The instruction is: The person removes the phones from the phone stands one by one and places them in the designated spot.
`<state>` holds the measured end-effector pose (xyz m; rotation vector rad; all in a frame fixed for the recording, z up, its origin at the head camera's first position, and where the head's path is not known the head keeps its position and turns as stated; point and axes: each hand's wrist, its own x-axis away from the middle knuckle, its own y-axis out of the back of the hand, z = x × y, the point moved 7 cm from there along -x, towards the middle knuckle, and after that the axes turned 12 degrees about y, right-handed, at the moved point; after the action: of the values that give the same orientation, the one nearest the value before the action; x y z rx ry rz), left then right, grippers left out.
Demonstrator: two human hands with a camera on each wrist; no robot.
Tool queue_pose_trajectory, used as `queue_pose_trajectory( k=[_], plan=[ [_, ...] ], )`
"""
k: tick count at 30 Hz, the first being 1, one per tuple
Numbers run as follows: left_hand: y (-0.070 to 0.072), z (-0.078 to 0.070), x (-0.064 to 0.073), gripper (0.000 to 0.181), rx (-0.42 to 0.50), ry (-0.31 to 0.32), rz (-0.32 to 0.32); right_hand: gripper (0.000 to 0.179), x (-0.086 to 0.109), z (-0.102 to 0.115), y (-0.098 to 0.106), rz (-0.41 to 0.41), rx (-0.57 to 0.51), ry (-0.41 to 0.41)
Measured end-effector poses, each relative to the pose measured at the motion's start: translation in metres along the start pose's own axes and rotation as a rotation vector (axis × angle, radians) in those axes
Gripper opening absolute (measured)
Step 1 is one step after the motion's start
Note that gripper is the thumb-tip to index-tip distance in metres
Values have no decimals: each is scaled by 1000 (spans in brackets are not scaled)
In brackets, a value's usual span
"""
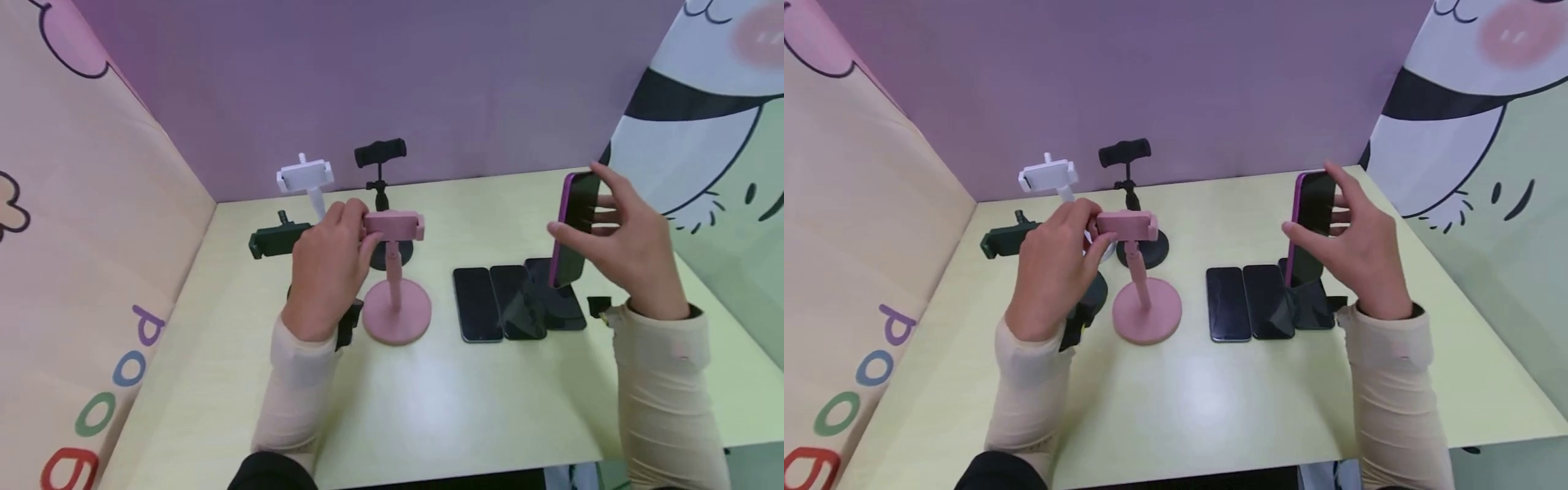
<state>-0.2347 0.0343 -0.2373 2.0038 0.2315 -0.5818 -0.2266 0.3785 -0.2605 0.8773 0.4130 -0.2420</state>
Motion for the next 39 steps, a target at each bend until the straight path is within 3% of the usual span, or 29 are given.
queue_pose_trajectory(
  k=[6,9,13,24,32,39],
  plan=[
    [-9,0,-5,30,13,12,-66,102,-2,-78,-11,214,197,-155],
    [-11,1,-6,31,14,28,-83,103,-2,-115,-20,291,274,-181],
    [-9,5,-7,29,26,49,-98,97,-3,-144,-33,366,345,-199],
    [-13,6,-8,27,17,51,-106,90,7,-177,-48,493,387,-245],
    [-17,5,-5,29,8,68,-44,86,15,-187,-62,604,395,-182],
    [-14,7,-6,30,-1,71,-56,81,8,-184,-66,619,386,-141]
  ],
)
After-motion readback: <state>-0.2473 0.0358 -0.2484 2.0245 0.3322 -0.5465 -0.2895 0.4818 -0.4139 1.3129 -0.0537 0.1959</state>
